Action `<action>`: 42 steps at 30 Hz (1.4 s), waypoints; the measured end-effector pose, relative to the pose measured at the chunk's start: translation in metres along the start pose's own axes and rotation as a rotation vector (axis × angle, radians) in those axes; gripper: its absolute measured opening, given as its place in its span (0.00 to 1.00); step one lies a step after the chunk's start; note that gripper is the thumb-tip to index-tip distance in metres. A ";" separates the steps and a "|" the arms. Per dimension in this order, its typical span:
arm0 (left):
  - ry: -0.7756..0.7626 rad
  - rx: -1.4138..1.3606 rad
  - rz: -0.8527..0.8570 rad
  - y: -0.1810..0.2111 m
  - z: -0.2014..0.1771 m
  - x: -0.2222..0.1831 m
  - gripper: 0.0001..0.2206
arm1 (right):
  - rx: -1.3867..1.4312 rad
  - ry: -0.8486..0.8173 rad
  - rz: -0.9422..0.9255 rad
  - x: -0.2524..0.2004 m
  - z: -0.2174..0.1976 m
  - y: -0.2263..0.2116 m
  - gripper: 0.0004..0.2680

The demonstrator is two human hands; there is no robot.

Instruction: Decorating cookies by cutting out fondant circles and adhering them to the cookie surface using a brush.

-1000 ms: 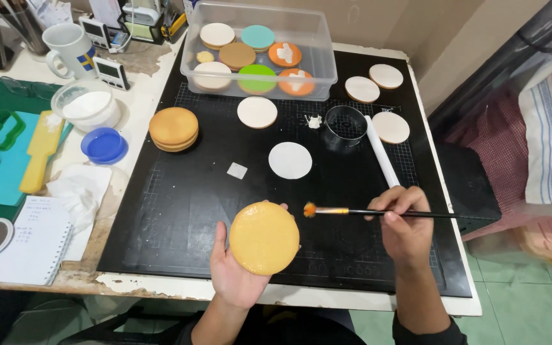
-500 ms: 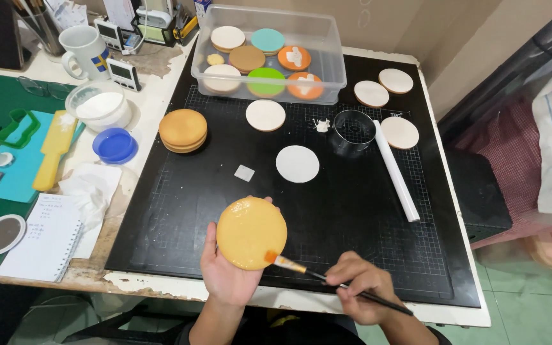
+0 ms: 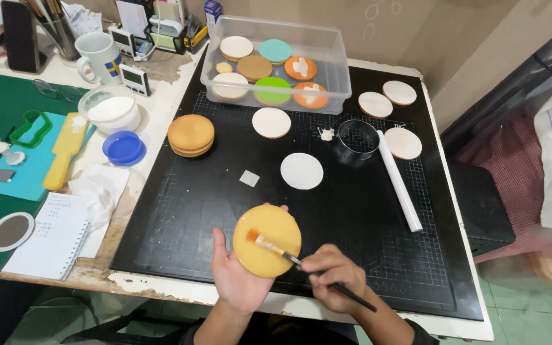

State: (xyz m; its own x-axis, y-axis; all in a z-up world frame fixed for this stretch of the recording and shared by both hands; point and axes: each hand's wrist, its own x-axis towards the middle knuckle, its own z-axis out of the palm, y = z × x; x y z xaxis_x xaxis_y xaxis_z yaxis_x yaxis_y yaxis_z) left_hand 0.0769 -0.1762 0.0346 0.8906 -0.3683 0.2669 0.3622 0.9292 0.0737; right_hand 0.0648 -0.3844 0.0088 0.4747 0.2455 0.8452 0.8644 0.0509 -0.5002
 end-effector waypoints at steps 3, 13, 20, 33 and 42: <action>-0.002 0.026 -0.013 0.006 0.000 -0.002 0.41 | -0.059 0.138 0.058 -0.012 -0.010 -0.003 0.05; 0.071 0.007 -0.101 0.003 -0.014 -0.011 0.46 | -0.171 0.210 0.090 -0.002 -0.004 0.011 0.07; 0.052 -0.044 -0.092 0.000 -0.004 -0.008 0.43 | -0.078 -0.194 -0.035 -0.019 0.007 -0.001 0.08; 0.015 -0.056 -0.040 0.015 -0.003 -0.007 0.43 | -0.104 -0.054 -0.073 -0.008 -0.001 0.005 0.07; 0.042 -0.079 0.045 0.030 -0.002 -0.004 0.40 | -0.174 0.044 0.000 -0.038 -0.010 -0.010 0.07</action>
State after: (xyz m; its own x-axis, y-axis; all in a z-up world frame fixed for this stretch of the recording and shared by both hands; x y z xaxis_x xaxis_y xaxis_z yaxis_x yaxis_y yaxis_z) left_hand 0.0850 -0.1467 0.0343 0.9164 -0.3292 0.2276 0.3411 0.9399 -0.0140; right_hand 0.0403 -0.4041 -0.0163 0.4784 0.2027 0.8544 0.8781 -0.1184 -0.4635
